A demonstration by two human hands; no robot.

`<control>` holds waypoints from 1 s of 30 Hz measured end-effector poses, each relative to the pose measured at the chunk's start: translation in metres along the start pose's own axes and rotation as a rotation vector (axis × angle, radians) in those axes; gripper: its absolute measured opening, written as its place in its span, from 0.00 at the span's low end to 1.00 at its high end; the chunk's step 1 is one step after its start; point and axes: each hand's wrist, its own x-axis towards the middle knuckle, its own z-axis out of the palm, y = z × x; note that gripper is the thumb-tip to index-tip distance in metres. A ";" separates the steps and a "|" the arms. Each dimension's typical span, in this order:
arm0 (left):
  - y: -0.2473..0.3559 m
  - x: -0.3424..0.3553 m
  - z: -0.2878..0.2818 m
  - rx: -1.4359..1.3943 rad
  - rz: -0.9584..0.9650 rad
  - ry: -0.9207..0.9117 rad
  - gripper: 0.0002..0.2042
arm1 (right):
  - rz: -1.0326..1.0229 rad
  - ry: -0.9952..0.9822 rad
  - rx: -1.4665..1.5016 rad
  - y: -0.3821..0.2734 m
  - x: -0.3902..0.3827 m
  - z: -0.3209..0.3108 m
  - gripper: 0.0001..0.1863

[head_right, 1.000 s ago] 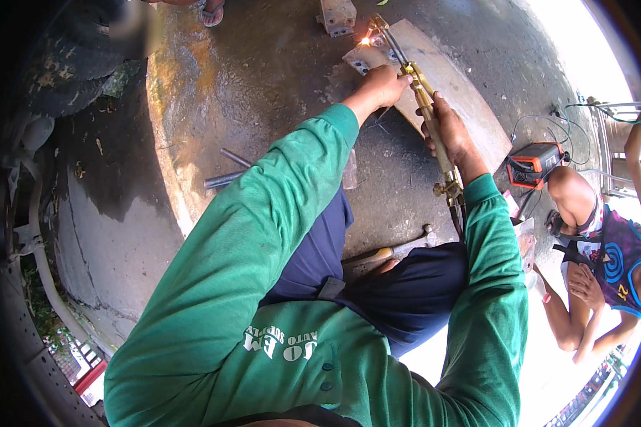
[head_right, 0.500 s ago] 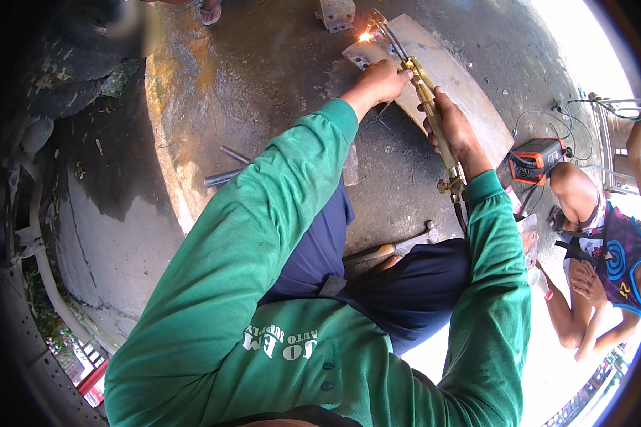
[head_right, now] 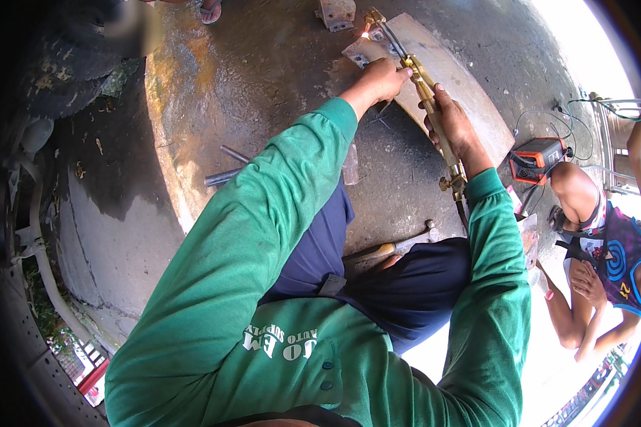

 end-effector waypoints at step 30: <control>-0.001 -0.003 -0.005 0.013 0.012 -0.018 0.24 | 0.009 -0.016 -0.061 -0.008 -0.003 0.001 0.34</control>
